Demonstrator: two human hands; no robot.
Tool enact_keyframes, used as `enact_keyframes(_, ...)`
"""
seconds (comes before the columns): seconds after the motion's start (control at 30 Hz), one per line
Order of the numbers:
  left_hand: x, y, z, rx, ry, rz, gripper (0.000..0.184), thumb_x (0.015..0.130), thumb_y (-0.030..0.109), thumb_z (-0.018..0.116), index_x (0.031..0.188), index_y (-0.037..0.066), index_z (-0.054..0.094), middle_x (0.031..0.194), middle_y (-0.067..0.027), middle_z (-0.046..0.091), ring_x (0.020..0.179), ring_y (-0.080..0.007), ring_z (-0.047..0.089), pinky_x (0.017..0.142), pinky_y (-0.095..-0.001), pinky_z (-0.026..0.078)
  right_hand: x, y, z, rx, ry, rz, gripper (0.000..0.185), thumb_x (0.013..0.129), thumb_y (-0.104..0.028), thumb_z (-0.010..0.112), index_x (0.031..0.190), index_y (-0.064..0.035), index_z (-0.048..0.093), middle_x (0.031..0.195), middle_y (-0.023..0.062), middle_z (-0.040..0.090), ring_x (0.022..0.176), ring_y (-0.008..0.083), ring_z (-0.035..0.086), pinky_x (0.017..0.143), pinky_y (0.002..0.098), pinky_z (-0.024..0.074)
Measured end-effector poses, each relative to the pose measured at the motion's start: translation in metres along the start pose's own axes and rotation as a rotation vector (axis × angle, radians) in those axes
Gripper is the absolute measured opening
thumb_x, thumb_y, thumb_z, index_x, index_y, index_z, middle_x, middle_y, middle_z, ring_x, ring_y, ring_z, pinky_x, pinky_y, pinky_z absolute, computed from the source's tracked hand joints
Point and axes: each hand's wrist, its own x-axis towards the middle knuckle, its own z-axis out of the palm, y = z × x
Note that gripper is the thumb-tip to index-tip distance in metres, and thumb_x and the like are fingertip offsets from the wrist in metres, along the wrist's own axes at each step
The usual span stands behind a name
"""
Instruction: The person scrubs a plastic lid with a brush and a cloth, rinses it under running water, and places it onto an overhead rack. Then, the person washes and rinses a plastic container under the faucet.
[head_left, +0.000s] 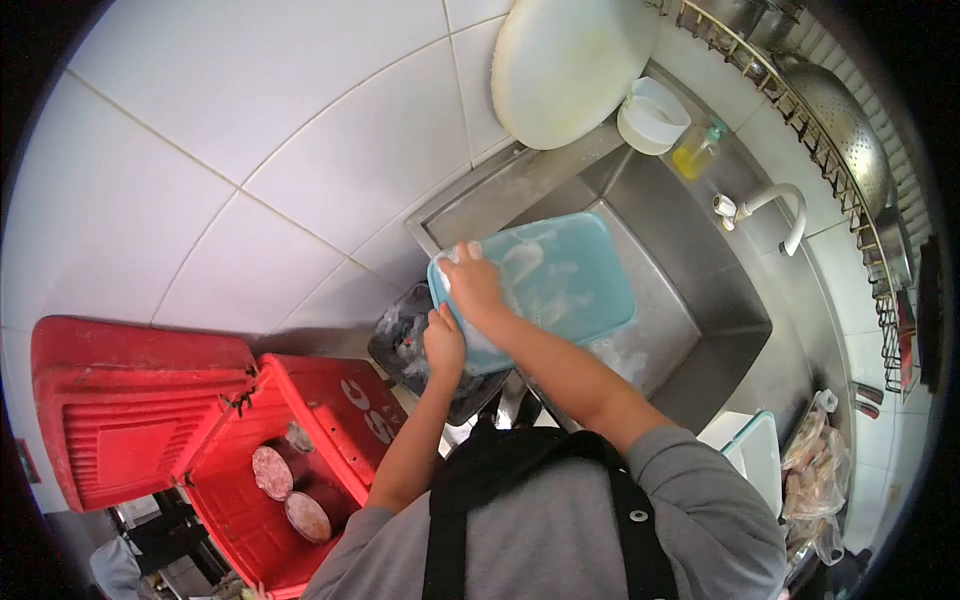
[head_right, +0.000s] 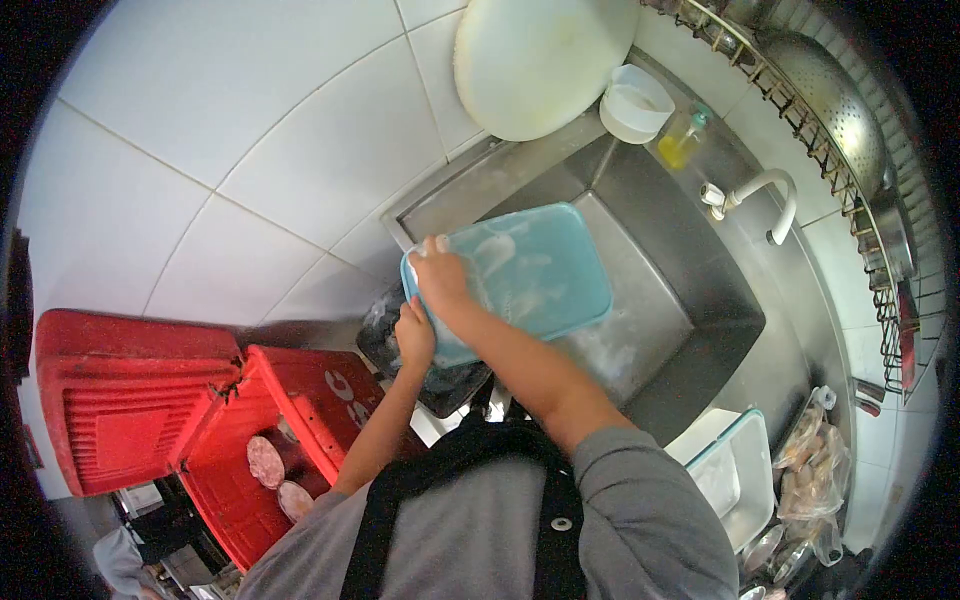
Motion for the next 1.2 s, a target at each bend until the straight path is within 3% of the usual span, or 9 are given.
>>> enact_keyframes(0.13,0.001,0.004,-0.001,-0.072,0.011,-0.010,0.048,0.103,0.037,0.037,0.091,-0.006,0.056,0.078,-0.0333,0.061,0.078,-0.0515,0.060,0.067,-0.0560,0.044,0.007,0.022,0.003,0.000,0.032,-0.035,0.023,0.080,-0.015,0.060,0.100,-0.0174,0.071,0.113,0.0165,0.057,0.095,0.0334,0.062,0.069,0.0435,0.0552)
enact_keyframes(0.23,0.006,0.005,-0.002,-0.106,0.010,0.036,0.048,0.103,0.036,0.037,0.091,-0.006,0.056,0.078,-0.0332,0.061,0.078,-0.0515,0.060,0.067,-0.0560,0.045,0.007,0.045,0.000,-0.033,0.110,0.075,0.022,0.080,-0.015,0.061,0.097,-0.0187,0.072,0.112,0.0173,0.057,0.094,0.0347,0.062,0.071,0.0442,0.0550)
enact_keyframes(0.33,0.014,0.001,-0.001,-0.088,-0.036,0.098,0.046,0.103,0.036,0.037,0.090,-0.005,0.054,0.076,-0.0332,0.061,0.074,-0.0525,0.060,0.065,-0.0581,0.045,0.013,0.041,0.005,-0.040,0.075,0.168,0.026,0.078,-0.008,0.061,0.099,-0.0189,0.072,0.098,0.0164,0.056,0.091,0.0347,0.061,0.066,0.0460,0.0530)
enact_keyframes(0.63,0.021,-0.001,0.006,-0.032,-0.081,0.062,0.045,0.102,0.036,0.037,0.090,-0.005,0.052,0.078,-0.0333,0.062,0.075,-0.0521,0.060,0.066,-0.0591,0.045,-0.024,0.009,-0.014,0.208,-0.048,-0.115,0.024,0.076,-0.011,0.063,0.098,-0.0164,0.072,0.099,0.0160,0.056,0.095,0.0364,0.058,0.068,0.0457,0.0514)
enact_keyframes(0.83,0.019,0.000,0.007,-0.068,-0.049,0.098,0.045,0.102,0.035,0.037,0.089,-0.005,0.052,0.076,-0.0330,0.061,0.073,-0.0523,0.060,0.064,-0.0587,0.045,0.016,0.016,0.000,0.020,0.046,-0.129,0.023,0.075,-0.011,0.064,0.097,-0.0158,0.072,0.100,0.0156,0.054,0.094,0.0363,0.058,0.068,0.0460,0.0511)
enact_keyframes(0.93,0.024,-0.003,0.006,-0.069,-0.045,0.105,0.045,0.103,0.035,0.037,0.088,-0.005,0.052,0.075,-0.0329,0.061,0.072,-0.0528,0.059,0.063,-0.0587,0.044,0.030,0.021,-0.008,0.075,-0.013,0.014,0.022,0.076,-0.011,0.063,0.096,-0.0154,0.071,0.100,0.0155,0.054,0.093,0.0365,0.058,0.070,0.0467,0.0511)
enact_keyframes(1.03,0.028,-0.001,0.007,-0.039,-0.061,0.114,0.045,0.103,0.035,0.037,0.089,-0.005,0.052,0.076,-0.0332,0.061,0.072,-0.0533,0.058,0.063,-0.0589,0.044,0.013,0.009,-0.013,0.028,-0.098,0.005,0.022,0.076,-0.009,0.062,0.096,-0.0157,0.071,0.101,0.0156,0.055,0.093,0.0364,0.059,0.071,0.0468,0.0517)
enact_keyframes(1.2,0.024,0.001,0.011,-0.037,-0.082,0.080,0.047,0.103,0.035,0.034,0.090,-0.005,0.053,0.078,-0.0342,0.062,0.076,-0.0528,0.060,0.067,-0.0585,0.046,-0.014,0.010,-0.012,0.146,-0.006,-0.112,0.020,0.078,-0.012,0.062,0.094,-0.0177,0.072,0.103,0.0150,0.056,0.092,0.0355,0.060,0.070,0.0472,0.0519)
